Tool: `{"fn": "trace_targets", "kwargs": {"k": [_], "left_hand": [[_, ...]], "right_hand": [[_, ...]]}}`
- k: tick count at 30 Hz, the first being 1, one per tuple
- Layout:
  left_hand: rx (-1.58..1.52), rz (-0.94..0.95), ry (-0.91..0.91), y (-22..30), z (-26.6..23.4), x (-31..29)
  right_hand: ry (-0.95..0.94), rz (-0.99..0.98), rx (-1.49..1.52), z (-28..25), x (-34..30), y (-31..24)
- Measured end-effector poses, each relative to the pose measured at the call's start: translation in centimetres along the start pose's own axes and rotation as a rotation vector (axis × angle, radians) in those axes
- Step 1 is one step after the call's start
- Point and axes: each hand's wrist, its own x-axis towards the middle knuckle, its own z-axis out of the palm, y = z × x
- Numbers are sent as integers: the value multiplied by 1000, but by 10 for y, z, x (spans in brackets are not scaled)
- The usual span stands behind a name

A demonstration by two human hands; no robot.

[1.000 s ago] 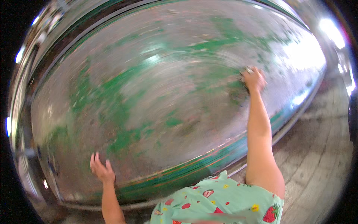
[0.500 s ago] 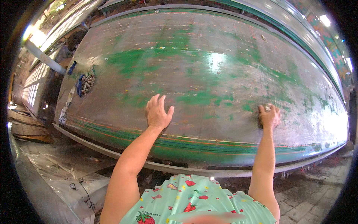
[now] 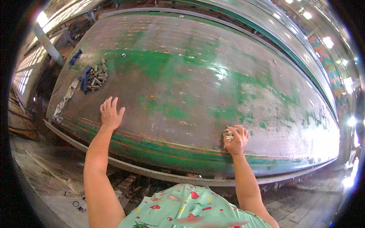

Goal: The person scrubs the interior surface of a green boat hull using a white cloth or sponge. They move the cloth back and forth across the curved surface, occasionally repositioning their hands to reach different areas.

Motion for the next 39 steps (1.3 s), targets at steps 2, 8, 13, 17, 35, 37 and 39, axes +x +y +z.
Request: {"fn": "trace_targets", "kwargs": {"k": [2,8,13,17,35,37,39], "left_hand": [[19,-112,-111,-22,3,-7],[-6,-89,-113,-21,-2,-4],[-8,-91,-166,-18,-10,2],[-21,-70,-168,-20,-6,2],[76,-59,-201,-40,9,2],[91,-70,-215,-42,9,3],[65,-47,-205,-41,10,3]], "right_hand": [[34,61,-55,19,31,20],[-6,438,-320,96,207,51],[16,233,-117,195,336,-57],[20,1,55,291,394,-229],[147,268,-202,100,239,154],[65,509,-361,50,199,207],[57,718,-492,34,181,213]]}}
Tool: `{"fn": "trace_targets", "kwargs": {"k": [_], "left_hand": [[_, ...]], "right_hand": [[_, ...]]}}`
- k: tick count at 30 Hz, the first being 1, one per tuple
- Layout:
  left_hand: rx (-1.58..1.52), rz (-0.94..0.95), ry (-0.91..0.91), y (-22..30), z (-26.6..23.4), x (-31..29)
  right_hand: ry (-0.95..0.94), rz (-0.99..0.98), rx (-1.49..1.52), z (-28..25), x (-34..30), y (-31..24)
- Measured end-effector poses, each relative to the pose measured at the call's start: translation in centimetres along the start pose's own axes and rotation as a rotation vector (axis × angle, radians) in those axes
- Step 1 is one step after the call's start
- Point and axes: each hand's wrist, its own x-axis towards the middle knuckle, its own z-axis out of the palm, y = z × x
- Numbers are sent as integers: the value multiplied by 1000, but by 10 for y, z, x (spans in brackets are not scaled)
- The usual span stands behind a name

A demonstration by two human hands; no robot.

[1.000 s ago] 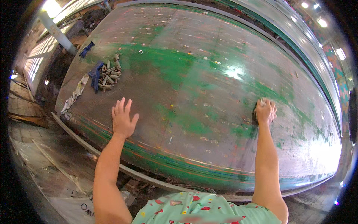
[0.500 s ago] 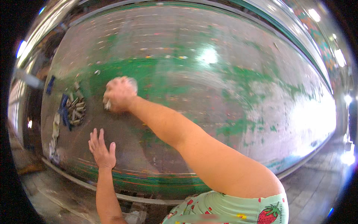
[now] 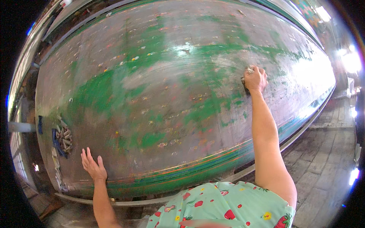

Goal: The person scrubs the interior surface of a green boat hull using a white cloth or sponge. They move the cloth back and forth across the curved surface, occasionally repositioning their hands to reach different areas.

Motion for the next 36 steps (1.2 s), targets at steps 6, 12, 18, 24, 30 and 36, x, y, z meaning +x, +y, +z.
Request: {"fn": "trace_targets", "kwargs": {"k": [6,12,18,24,30,36], "left_hand": [[7,-15,-2,2,4,0],[16,-34,31,5,4,0],[40,-76,-3,10,-1,2],[-4,-58,7,13,-5,0],[30,-50,67,9,3,1],[32,-52,55,2,10,0]], "right_hand": [[-88,-168,152,-19,-96,-141],[-33,-664,525,-45,-247,-391],[-338,-1213,724,-87,-325,-370],[-215,-1253,749,-61,-216,-165],[-106,-683,410,-23,-143,-251],[-287,-1255,646,-67,-279,-243]]}}
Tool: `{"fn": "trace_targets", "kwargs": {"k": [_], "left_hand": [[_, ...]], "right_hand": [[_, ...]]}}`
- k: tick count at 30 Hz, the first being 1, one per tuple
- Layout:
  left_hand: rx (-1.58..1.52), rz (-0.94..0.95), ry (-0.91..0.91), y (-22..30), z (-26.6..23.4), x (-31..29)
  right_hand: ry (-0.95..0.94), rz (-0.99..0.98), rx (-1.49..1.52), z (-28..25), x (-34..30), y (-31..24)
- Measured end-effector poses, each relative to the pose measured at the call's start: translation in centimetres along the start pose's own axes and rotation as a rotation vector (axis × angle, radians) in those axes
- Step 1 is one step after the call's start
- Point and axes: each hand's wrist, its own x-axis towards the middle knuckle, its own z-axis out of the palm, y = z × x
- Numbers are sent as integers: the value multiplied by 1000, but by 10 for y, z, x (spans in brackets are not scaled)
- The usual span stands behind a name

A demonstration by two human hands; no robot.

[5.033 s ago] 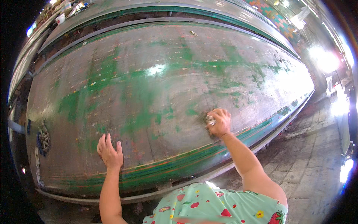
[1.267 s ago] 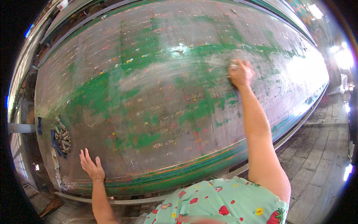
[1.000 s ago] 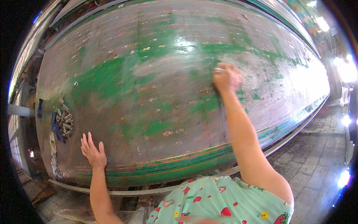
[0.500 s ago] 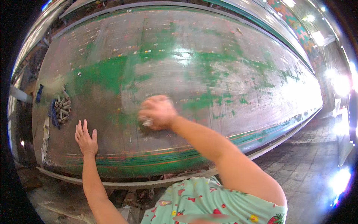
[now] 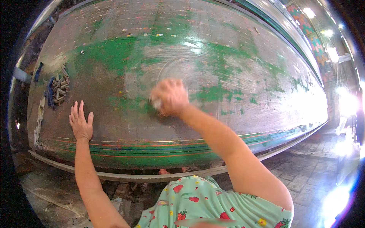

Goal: The person scrubs the interior surface of a green boat hull using a white cloth or sponge. They move the cloth back and forth across the curved surface, occasionally repositioning their hands to reach different areas.

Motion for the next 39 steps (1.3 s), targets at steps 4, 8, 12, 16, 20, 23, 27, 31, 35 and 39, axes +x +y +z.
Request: {"fn": "trace_targets", "kwargs": {"k": [4,8,12,16,20,23,27,31,35,39], "left_hand": [[-6,8,-15,5,-7,2],[9,-33,-42,10,-12,3],[-26,2,13,7,-8,1],[-29,17,44,2,-1,0],[-5,-7,19,7,-3,1],[-10,-35,-18,12,-11,3],[-10,-10,-40,11,-18,2],[26,-35,-87,10,-14,6],[46,-108,-163,21,-17,11],[-74,-201,-109,75,-20,-12]], "right_hand": [[-148,-207,65,-65,-113,14],[65,-53,138,-94,-117,129],[214,433,-321,-66,-2,211],[181,354,-198,0,115,157],[20,-18,-21,54,110,-14],[-117,-205,177,42,45,-114],[-142,-226,202,-12,-65,-120],[121,167,27,-91,-194,-48],[320,626,-225,-136,-254,17],[319,1217,-274,-126,-229,20]]}}
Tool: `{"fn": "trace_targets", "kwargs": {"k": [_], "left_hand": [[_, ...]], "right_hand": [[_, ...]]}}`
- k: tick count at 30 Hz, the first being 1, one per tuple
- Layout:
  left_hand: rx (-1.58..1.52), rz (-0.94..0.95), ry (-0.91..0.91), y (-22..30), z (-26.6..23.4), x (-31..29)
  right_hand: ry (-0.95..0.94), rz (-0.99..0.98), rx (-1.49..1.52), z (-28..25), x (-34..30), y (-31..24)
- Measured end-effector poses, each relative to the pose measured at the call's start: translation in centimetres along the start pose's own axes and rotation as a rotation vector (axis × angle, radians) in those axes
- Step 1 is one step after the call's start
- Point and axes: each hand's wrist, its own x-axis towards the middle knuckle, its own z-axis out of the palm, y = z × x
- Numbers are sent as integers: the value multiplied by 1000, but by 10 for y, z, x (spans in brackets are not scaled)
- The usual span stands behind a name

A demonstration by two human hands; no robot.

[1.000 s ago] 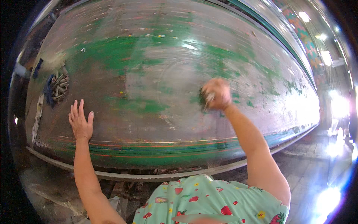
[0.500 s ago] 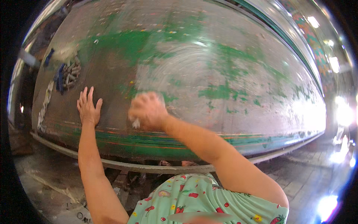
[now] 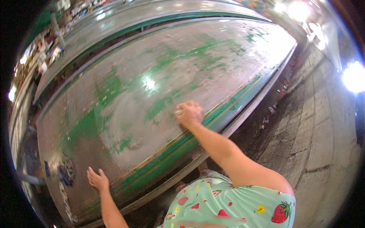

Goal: The person scrubs the interior surface of a green boat hull using a white cloth or sponge. They move the cloth back and forth across the curved surface, occasionally repositioning their hands to reach different areas.

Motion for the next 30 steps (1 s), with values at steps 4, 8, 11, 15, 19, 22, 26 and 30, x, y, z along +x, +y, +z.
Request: {"fn": "trace_targets", "kwargs": {"k": [4,8,11,15,19,22,26,30], "left_hand": [[-403,585,321,98,11,-71],[-775,783,135,223,20,-151],[-550,762,105,290,23,-182],[-398,524,237,328,19,-213],[-292,389,275,348,18,-225],[-249,340,391,368,19,-232],[-404,680,465,412,13,-272],[-351,894,336,507,3,-302]], "right_hand": [[-165,-14,133,10,-44,-68],[-351,-375,677,6,-79,-87],[-308,-675,528,-12,-65,-10],[-176,-718,475,-56,6,162],[37,-472,212,-120,83,328],[162,-373,72,-159,108,426],[196,-269,137,-161,124,472],[241,-295,195,-148,126,471]]}}
